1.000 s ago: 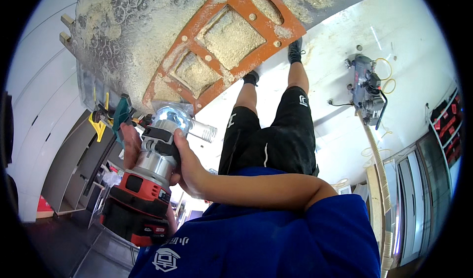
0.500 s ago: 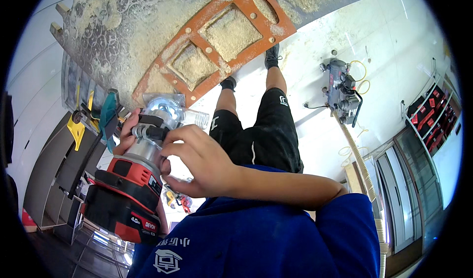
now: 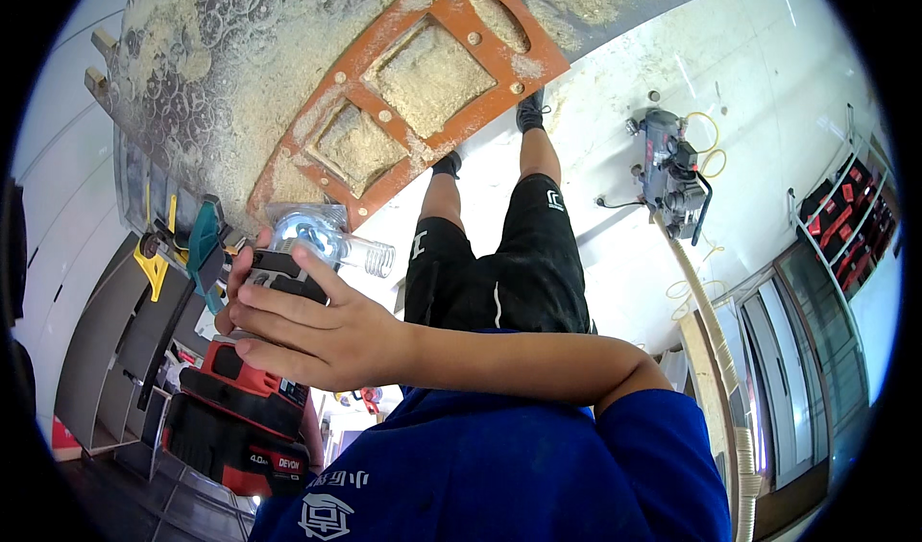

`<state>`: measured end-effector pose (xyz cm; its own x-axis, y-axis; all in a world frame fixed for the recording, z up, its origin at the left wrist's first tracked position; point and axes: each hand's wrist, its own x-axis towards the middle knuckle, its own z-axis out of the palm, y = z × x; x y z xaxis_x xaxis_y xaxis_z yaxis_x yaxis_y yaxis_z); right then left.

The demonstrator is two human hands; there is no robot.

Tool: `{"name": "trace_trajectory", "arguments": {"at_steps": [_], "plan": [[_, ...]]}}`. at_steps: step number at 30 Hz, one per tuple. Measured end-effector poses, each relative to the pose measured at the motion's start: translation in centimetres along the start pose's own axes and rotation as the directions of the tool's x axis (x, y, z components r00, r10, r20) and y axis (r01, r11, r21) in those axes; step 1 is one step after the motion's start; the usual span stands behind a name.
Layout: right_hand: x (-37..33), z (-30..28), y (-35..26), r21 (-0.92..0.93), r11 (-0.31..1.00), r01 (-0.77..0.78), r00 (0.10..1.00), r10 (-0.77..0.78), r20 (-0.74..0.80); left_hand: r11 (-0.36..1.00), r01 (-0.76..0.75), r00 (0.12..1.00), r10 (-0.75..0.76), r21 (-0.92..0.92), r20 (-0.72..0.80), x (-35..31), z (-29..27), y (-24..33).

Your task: The person uses a cordless router to hollow out a rectangular recess in a wooden board clamped to a workbench. They repeatedly guide the tool along the marked area, removing material and creating wood shavings.

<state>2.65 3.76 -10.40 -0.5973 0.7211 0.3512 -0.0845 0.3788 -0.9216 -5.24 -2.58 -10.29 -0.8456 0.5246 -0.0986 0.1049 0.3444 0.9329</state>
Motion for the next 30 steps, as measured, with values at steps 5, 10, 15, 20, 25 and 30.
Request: {"name": "trace_trajectory", "arguments": {"at_steps": [5,10,15,20,25,30], "plan": [[0.8,-0.6,-0.3,-0.042,0.991,-0.124,0.990,0.126,0.065,0.965,-0.245,0.946,0.260,-0.097,0.194,1.1,-2.0,-2.6],[1.3,-1.0,0.6,-0.033,0.993,-0.116,0.991,0.118,0.066,0.939,-0.315,0.905,0.341,-0.138,0.254,1.8,-1.9,-2.4],[1.3,-0.8,0.5,-0.034,0.994,-0.102,0.994,0.103,0.043,0.937,-0.322,0.911,0.346,-0.135,0.224,1.6,-1.8,-2.3],[1.2,-0.6,0.5,-0.015,0.994,-0.111,0.993,0.111,0.026,0.936,-0.330,0.909,0.350,-0.121,0.228,1.6,-2.3,-2.7],[1.2,-0.7,0.5,-0.002,0.994,-0.109,0.994,0.109,0.032,0.916,-0.356,0.897,0.390,-0.185,0.206,1.7,-1.9,-3.2],[1.2,-0.7,0.6,-0.011,0.995,-0.099,0.994,0.099,0.033,0.913,-0.367,0.888,0.401,-0.181,0.224,1.9,-2.1,-3.2]]}}
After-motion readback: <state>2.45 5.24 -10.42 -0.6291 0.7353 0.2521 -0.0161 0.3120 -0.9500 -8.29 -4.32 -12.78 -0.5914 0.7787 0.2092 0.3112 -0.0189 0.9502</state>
